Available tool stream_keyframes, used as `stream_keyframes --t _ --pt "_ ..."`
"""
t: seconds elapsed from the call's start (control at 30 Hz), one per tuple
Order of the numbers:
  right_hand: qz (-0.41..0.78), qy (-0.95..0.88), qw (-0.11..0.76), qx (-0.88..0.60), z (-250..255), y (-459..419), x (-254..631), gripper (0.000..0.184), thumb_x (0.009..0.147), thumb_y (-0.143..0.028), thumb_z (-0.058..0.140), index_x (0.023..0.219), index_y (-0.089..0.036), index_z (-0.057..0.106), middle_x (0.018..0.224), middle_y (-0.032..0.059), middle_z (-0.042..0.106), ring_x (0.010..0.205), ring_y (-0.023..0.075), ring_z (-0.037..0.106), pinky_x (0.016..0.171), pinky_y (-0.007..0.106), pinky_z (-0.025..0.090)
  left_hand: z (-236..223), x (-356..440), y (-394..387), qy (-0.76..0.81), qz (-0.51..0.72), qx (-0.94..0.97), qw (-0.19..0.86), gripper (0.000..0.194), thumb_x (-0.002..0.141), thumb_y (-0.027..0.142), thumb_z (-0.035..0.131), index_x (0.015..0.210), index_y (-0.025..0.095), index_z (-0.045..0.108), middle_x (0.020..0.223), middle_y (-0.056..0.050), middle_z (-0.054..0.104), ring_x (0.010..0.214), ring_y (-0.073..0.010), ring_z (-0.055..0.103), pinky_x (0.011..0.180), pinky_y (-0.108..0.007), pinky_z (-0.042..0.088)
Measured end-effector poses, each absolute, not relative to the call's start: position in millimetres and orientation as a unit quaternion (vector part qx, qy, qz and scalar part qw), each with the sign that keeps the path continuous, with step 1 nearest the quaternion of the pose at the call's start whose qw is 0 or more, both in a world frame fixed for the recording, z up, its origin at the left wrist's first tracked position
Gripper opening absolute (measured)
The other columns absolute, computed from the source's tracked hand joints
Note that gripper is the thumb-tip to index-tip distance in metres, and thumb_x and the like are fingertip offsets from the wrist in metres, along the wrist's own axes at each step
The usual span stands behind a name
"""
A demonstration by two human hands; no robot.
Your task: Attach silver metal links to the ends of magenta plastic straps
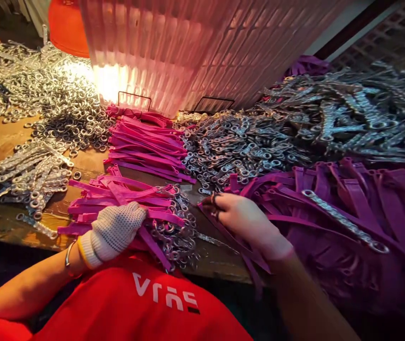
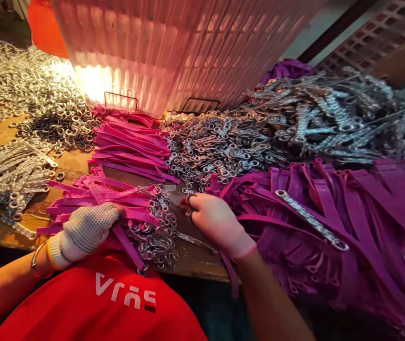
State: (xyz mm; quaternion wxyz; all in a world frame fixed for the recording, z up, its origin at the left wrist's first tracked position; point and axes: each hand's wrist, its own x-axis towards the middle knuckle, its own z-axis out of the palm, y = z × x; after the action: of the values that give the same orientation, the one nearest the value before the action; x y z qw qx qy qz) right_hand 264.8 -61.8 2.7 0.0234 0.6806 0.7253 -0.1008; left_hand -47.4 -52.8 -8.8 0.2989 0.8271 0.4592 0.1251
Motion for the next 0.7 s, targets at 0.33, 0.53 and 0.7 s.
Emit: stream_keyframes --t 0.33,0.53,0.7 --pt "0.043 0.664 0.102 0.739 -62.3 -2.2 262.2 0.026 0.086 -0.013 0.046 0.093 -0.003 0.069 0.090 0.0262 0.066 0.087 0.0351 0.061 0.064 0.037 0.035 10.6 -52.6 -57.9 0.482 -0.116 0.842 0.214 0.026 0.084 0.017 0.049 0.101 0.016 0.069 0.090 -0.014 0.068 0.072 -0.0261 0.063 0.063 -0.032 0.044" --pt "0.041 0.640 0.070 0.764 -70.6 -7.1 255.3 0.026 0.085 -0.008 0.044 0.093 -0.002 0.068 0.089 0.0258 0.065 0.082 0.0326 0.062 0.062 0.036 0.038 -0.6 -27.2 -55.7 0.477 -0.103 0.835 0.255 0.022 0.083 0.016 0.050 0.095 0.017 0.068 0.084 -0.013 0.065 0.065 -0.0245 0.062 0.061 -0.033 0.044" --pt "-0.004 0.641 -0.026 0.767 -47.3 -26.6 250.5 0.029 0.080 -0.008 0.044 0.096 -0.005 0.068 0.104 0.0264 0.064 0.097 0.0364 0.059 0.070 0.040 0.045 -12.5 -31.6 -57.5 0.460 -0.016 0.832 0.309 0.014 0.079 0.014 0.055 0.086 0.018 0.067 0.082 -0.010 0.065 0.065 -0.0206 0.059 0.061 -0.029 0.042"
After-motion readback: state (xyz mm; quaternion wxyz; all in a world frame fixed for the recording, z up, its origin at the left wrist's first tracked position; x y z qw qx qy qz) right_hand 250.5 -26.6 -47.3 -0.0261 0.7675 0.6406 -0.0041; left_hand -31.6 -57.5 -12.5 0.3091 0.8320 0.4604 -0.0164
